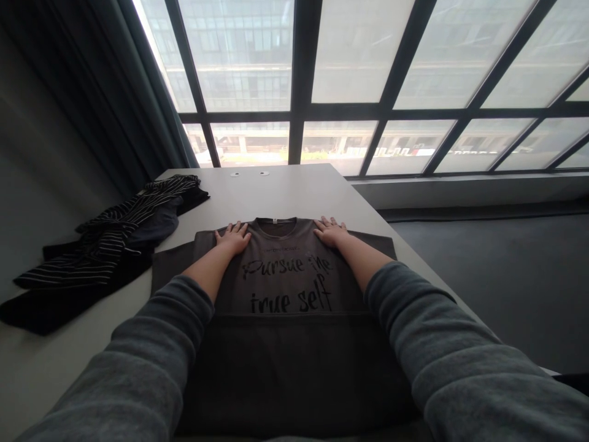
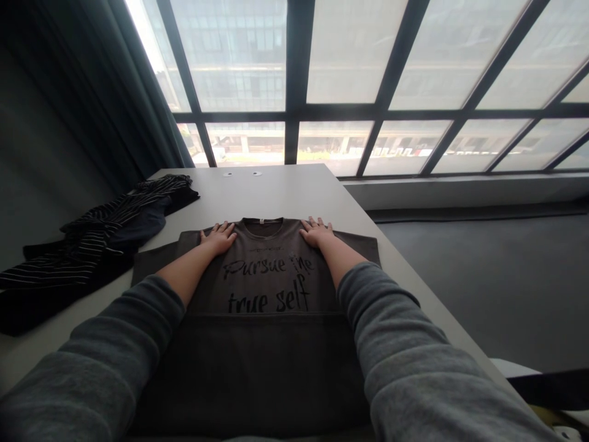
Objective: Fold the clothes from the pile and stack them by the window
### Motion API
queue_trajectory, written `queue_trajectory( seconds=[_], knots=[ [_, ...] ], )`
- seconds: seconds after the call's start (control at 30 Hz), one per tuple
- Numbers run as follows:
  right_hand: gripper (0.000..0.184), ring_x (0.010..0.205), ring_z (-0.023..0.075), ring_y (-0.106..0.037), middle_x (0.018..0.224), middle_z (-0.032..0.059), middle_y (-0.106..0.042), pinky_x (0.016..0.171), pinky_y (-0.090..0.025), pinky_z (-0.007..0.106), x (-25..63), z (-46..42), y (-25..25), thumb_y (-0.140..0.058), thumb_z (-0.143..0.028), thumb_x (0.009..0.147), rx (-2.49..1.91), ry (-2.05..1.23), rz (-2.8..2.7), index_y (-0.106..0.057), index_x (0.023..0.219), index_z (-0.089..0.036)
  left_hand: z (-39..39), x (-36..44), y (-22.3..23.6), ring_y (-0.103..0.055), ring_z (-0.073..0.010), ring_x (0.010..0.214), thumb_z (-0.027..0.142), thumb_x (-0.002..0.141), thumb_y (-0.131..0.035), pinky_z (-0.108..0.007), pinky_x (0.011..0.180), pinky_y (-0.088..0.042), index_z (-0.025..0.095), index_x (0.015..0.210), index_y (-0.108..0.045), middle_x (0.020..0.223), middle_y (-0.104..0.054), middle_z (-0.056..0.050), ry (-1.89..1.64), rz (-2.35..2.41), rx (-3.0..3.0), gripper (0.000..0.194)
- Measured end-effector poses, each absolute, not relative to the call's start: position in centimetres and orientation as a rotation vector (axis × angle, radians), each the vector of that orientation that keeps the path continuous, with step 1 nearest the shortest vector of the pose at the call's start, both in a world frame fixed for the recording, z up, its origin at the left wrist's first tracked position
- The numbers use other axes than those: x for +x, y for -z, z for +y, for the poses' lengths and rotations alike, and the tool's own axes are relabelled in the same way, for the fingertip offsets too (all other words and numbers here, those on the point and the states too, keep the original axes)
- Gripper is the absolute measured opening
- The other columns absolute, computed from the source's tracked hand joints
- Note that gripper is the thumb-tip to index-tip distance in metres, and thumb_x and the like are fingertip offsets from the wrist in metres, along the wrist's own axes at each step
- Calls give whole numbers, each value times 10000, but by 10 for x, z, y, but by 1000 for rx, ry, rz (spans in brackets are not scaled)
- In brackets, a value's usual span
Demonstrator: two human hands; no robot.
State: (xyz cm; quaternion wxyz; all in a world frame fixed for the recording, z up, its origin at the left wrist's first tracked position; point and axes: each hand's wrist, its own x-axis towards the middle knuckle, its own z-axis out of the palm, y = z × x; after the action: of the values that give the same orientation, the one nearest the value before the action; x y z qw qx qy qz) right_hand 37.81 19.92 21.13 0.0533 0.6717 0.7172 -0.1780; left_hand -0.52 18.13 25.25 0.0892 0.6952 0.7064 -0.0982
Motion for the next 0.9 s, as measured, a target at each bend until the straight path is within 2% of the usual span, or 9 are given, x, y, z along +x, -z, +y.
queue_trajectory(
  seconds=[0.37,0.57,0.8,0.9],
  knots=[
    [693,1633,351,40,1770,-53,39,1261,-56,705,383,244,-205,-192,-592,1045,2028,528,2208,-109,1703,-393,224,-4,-246,-41,-330,1637,621,1008,-148,-713,1237,-220,360,1695,-182,1771,-35,40,291,2150,2028,736],
    [689,1633,350,48,1770,-56,32,1262,-64,704,386,270,-203,-187,-580,1048,2019,501,2209,-125,1704,-380,255,-6,-240,-40,-333,1637,599,1013,-152,-715,1239,-202,325,1703,-160,1774,-7,12,289,2145,2026,742],
    [679,1632,359,35,1773,-40,12,1260,-68,709,386,280,-203,-189,-554,1056,2036,479,2200,-134,1705,-365,266,-7,-237,-44,-333,1637,604,1016,-149,-717,1241,-197,345,1701,-152,1774,-14,13,301,2159,2034,732],
    [675,1632,352,46,1775,-16,1,1263,-34,706,382,269,-212,-193,-530,1063,2062,372,2229,-194,1703,-316,260,-2,-244,-72,-345,1633,583,1024,-146,-732,1238,-169,329,1701,-166,1774,-46,-20,307,2192,2042,724]
  ],
)
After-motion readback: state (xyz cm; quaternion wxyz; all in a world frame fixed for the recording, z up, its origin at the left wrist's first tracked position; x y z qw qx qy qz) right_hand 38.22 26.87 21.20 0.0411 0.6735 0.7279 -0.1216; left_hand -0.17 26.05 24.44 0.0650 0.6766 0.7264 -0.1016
